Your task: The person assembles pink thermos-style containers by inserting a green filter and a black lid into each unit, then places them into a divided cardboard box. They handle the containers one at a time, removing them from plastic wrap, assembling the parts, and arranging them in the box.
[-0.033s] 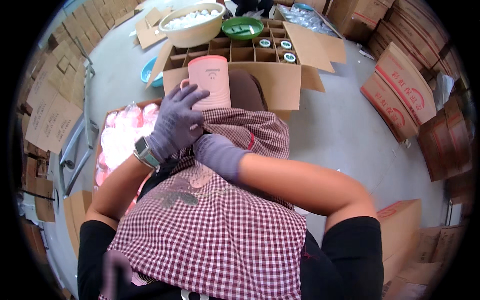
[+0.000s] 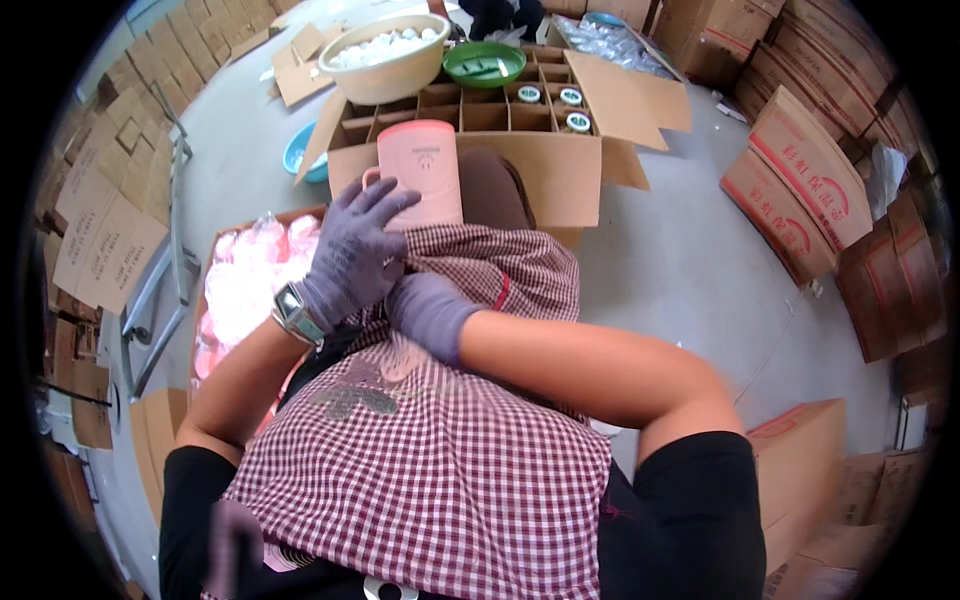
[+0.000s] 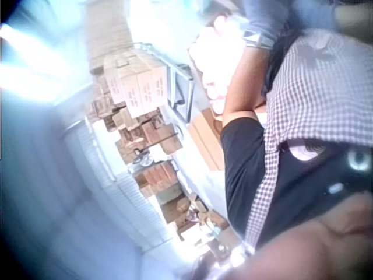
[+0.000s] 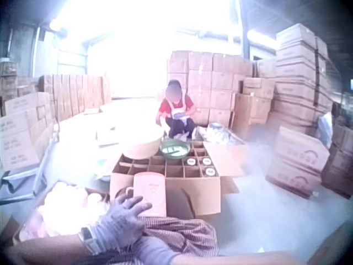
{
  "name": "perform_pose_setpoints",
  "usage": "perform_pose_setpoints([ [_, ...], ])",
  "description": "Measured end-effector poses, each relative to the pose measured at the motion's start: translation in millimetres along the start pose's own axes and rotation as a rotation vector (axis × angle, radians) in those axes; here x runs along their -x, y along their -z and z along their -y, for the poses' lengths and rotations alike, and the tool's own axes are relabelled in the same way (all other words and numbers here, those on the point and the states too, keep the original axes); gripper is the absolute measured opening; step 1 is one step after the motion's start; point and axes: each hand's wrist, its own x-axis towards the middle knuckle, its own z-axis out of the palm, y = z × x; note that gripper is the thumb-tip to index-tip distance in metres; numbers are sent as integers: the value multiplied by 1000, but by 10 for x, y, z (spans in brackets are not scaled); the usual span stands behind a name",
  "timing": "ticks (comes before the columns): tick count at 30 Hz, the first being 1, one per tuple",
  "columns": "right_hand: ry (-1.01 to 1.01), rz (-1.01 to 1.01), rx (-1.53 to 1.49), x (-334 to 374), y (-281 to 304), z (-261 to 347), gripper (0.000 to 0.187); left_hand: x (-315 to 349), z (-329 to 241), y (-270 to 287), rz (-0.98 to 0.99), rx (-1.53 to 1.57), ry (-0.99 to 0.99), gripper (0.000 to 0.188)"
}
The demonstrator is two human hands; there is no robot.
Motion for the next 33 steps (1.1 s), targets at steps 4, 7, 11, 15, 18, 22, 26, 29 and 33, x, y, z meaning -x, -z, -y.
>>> perform_pose_setpoints([
  [4,-300,182,-173,-241,61,187,36,93,-34,-9,-1,14,48,10],
  [7,-139,204,-28,-83,170,99,36,94,-94,29,-13,6,78,10],
  [11,-87,150,-197,84,369,-30,39,147,-170,-18,-20,26,91,10],
  [15,-26,156,-180,237,608,5,34,262,-20,-34,-11,225,174,9],
  [18,-48,9,-292,403,606,-46,28,320,54,21,-74,206,202,12],
  [22,-307,197,-111,383,246,-213,28,345,361,11,-56,221,328,15],
  [26,-367,323,-74,326,121,-278,28,542,277,-27,190,308,356,18],
  [29,-292,252,-84,354,-15,-350,28,625,173,-117,405,342,472,25],
  [33,-208,37,-75,372,-170,-445,28,622,168,-230,553,512,509,32],
])
